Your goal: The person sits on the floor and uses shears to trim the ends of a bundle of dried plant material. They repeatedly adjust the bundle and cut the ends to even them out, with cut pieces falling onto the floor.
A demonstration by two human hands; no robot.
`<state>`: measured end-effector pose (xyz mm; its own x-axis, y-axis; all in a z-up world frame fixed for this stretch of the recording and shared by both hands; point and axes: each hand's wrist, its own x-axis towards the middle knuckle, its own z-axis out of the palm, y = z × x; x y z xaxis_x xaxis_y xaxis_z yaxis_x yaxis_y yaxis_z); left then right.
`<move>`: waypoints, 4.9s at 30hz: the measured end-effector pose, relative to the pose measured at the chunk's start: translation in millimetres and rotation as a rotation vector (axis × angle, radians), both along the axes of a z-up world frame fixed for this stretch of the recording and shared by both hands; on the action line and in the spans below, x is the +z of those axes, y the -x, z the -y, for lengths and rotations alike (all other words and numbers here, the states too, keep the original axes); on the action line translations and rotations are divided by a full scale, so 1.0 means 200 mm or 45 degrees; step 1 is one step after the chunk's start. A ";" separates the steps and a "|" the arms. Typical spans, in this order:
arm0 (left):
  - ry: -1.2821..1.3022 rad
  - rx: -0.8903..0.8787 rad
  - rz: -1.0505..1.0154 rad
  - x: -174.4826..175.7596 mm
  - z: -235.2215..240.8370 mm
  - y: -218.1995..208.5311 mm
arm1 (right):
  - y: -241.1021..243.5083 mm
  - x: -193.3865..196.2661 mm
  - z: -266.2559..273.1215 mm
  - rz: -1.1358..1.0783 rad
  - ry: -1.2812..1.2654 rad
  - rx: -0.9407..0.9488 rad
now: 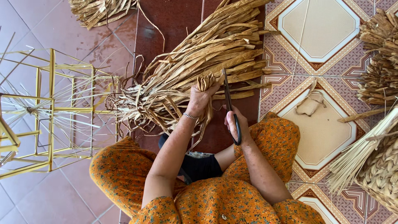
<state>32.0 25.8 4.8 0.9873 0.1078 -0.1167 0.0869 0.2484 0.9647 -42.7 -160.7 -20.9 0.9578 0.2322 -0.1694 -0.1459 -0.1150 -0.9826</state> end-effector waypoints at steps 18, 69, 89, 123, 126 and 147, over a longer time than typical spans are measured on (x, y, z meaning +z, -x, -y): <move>-0.243 -0.020 -0.238 -0.16 0.04 0.02 | 0.01 0.00 0.03 0.077 0.001 -0.227; -0.685 0.159 0.252 0.02 0.04 0.09 | 0.02 0.12 0.04 0.408 0.558 -0.008; -0.223 0.174 0.186 0.43 -0.45 0.30 | -0.21 -0.17 -0.08 0.291 1.138 -0.024; -0.197 0.914 0.529 1.55 -1.85 1.23 | -0.48 -0.54 -1.10 1.237 1.845 1.130; -0.226 0.916 0.515 1.54 -1.87 1.19 | -0.47 -0.52 -1.09 1.185 1.903 1.183; -0.503 0.326 0.494 1.49 -1.56 0.59 | -0.28 1.23 -1.32 1.174 -0.697 1.233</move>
